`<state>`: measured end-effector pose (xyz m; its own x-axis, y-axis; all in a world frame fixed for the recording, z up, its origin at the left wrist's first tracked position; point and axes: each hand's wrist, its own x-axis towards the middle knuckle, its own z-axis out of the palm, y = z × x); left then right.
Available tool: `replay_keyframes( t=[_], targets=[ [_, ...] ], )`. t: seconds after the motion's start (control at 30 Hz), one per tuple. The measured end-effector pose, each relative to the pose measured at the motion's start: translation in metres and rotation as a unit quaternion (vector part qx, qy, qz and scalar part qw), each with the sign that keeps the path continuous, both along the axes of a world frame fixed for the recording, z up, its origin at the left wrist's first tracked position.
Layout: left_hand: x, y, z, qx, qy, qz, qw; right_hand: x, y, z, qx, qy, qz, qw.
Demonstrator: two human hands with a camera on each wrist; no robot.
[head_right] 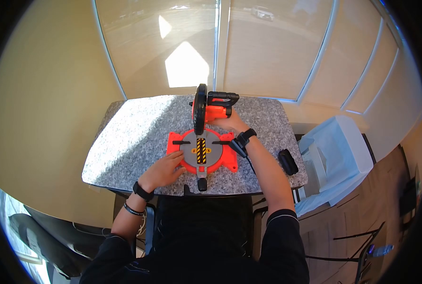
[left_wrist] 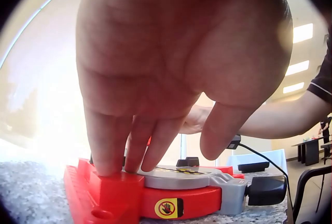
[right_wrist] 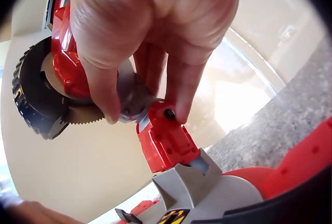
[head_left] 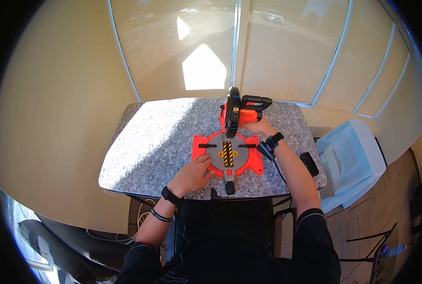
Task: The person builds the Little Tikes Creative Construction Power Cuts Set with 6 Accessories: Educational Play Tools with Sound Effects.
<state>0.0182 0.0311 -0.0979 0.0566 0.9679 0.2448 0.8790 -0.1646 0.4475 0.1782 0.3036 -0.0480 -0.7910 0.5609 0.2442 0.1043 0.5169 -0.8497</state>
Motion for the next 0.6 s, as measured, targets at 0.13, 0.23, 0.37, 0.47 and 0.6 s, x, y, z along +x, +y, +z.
replay_keyframes(
  t=[0.13, 0.23, 0.37, 0.47, 0.6],
  targets=[
    [0.0, 0.001, 0.004, -0.059, -0.01, 0.008, 0.998, 0.0, 0.003, -0.004, 0.04, -0.002, 0.007, 0.999],
    [0.0, 0.001, 0.003, -0.057, -0.011, 0.007, 0.998, -0.001, 0.013, -0.007, 0.016, -0.028, 0.0, 0.999],
    [0.001, 0.0, 0.005, -0.055, -0.013, 0.009, 0.998, 0.001, 0.014, -0.009, -0.012, -0.042, 0.013, 0.999],
    [0.0, 0.0, 0.003, -0.045, -0.021, 0.008, 0.999, 0.004, 0.003, 0.0, 0.026, -0.071, -0.001, 0.997],
    [-0.001, 0.0, -0.003, -0.023, -0.016, 0.005, 1.0, 0.002, 0.016, -0.012, 0.05, -0.084, 0.016, 0.995]
  ],
)
